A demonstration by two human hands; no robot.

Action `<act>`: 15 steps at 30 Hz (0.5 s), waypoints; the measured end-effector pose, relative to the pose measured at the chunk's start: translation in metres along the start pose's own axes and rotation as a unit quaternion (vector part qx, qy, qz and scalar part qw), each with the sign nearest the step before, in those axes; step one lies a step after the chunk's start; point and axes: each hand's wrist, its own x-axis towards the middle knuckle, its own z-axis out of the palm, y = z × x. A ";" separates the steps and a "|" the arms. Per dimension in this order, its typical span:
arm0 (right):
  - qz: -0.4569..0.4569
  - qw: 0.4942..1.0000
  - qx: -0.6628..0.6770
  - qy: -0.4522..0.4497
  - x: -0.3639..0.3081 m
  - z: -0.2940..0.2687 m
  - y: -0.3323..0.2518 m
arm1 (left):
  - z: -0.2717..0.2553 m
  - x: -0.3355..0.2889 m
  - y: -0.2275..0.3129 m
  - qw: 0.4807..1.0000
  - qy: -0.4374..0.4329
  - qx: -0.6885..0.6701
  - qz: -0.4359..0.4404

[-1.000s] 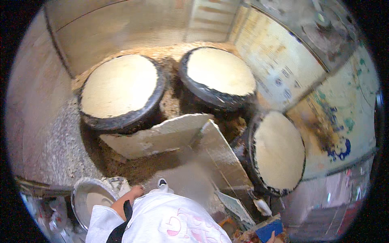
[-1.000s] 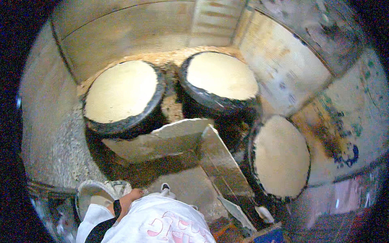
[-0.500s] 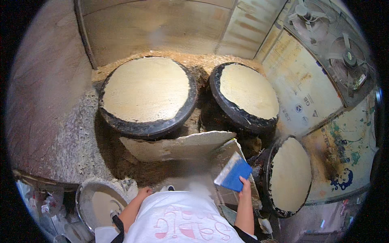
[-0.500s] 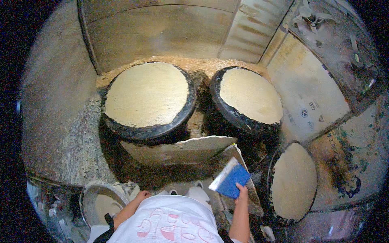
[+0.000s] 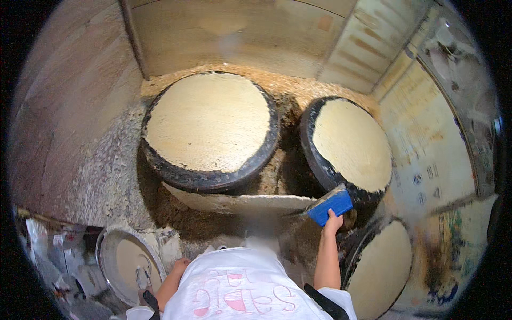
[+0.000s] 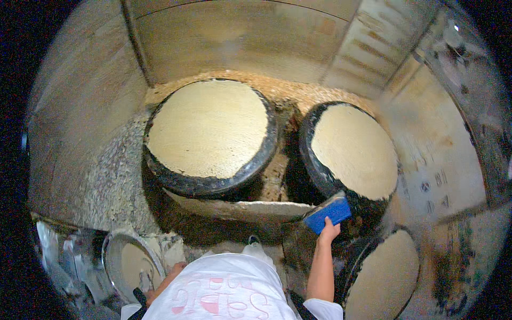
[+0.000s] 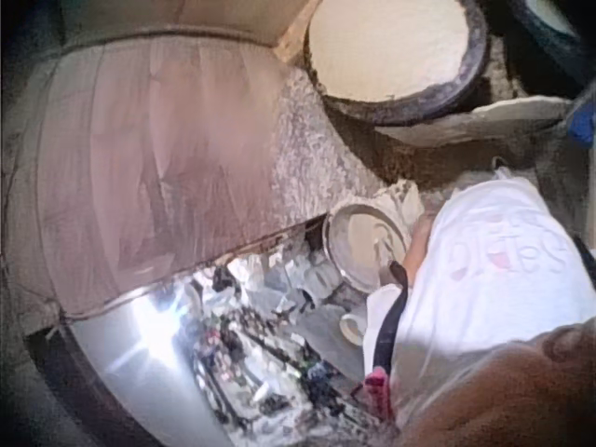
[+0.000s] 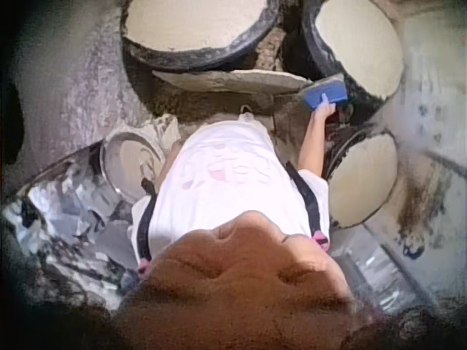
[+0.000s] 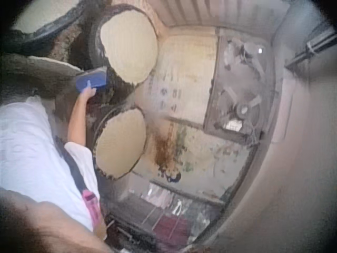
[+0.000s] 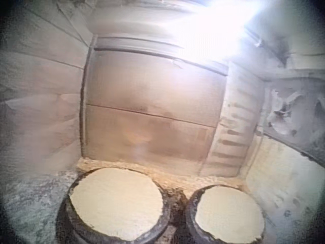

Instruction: The person ladles batter onto hot circular griddles, spreads it into thin round cakes using a wooden spreader, then peels the cooked cakes off with a blue plastic scraper and stacks them on a woven tray. The person repeats this cycle across multiple griddles.

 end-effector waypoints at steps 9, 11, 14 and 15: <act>-0.236 0.883 -0.228 -0.337 -0.062 0.136 -0.025 | 0.066 0.005 -0.012 0.995 0.015 -0.081 -0.059; -0.298 0.856 -0.296 -0.300 -0.077 0.168 -0.036 | 0.084 0.003 -0.015 0.991 0.037 -0.079 -0.104; -0.416 0.787 -0.349 -0.292 -0.096 0.205 -0.042 | 0.104 -0.007 -0.028 0.995 0.077 -0.058 -0.003; -0.437 0.763 -0.370 -0.301 -0.100 0.214 -0.041 | 0.113 -0.012 -0.031 0.995 0.092 -0.022 0.028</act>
